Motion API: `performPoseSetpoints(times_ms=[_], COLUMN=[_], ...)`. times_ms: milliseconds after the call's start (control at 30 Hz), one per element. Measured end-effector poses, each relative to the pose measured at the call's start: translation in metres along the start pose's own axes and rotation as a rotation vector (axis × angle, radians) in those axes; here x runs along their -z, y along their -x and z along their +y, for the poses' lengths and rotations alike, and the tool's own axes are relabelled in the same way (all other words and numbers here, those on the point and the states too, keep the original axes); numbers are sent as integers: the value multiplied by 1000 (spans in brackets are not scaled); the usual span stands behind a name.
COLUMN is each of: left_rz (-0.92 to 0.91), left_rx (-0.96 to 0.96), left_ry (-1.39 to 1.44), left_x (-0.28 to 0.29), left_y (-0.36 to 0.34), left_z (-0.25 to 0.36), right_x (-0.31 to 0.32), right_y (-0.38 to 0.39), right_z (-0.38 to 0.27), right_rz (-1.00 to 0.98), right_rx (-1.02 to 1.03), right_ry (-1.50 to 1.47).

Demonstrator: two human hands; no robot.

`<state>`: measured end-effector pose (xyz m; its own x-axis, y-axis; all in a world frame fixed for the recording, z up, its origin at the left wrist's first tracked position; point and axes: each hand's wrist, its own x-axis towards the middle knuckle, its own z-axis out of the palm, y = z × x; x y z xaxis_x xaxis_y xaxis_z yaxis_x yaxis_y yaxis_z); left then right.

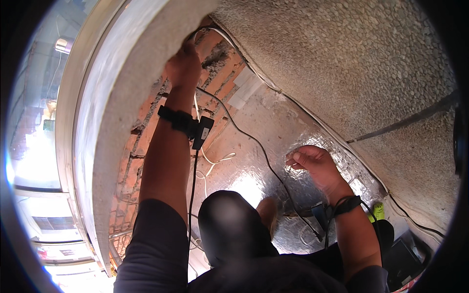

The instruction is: The person installs electrical wiring along a ceiling, using pliers to strip wire ends and securing the cables with clips. They connect wires to a junction box and tuck the cables into the ceiling structure.

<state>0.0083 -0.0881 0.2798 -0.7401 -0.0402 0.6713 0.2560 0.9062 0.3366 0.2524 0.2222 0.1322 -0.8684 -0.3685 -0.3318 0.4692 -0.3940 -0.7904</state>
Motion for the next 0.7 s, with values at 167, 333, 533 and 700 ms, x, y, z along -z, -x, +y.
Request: performPoseSetpoints(times_ms=[167, 333, 533, 700], left_rz=[-9, -46, -202, -340], left_rx=[-8, -48, 455, 624], left_ry=[-68, -34, 530, 626], left_x=[1, 9, 14, 16], left_y=[3, 3, -2, -5], left_z=[-9, 3, 21, 22], right_x=[-7, -5, 3, 2], right_y=[1, -1, 0, -1], right_z=[-13, -21, -20, -18], right_rz=[-15, -20, -34, -4], right_rx=[-4, 13, 68, 3], right_ry=[-49, -58, -71, -94])
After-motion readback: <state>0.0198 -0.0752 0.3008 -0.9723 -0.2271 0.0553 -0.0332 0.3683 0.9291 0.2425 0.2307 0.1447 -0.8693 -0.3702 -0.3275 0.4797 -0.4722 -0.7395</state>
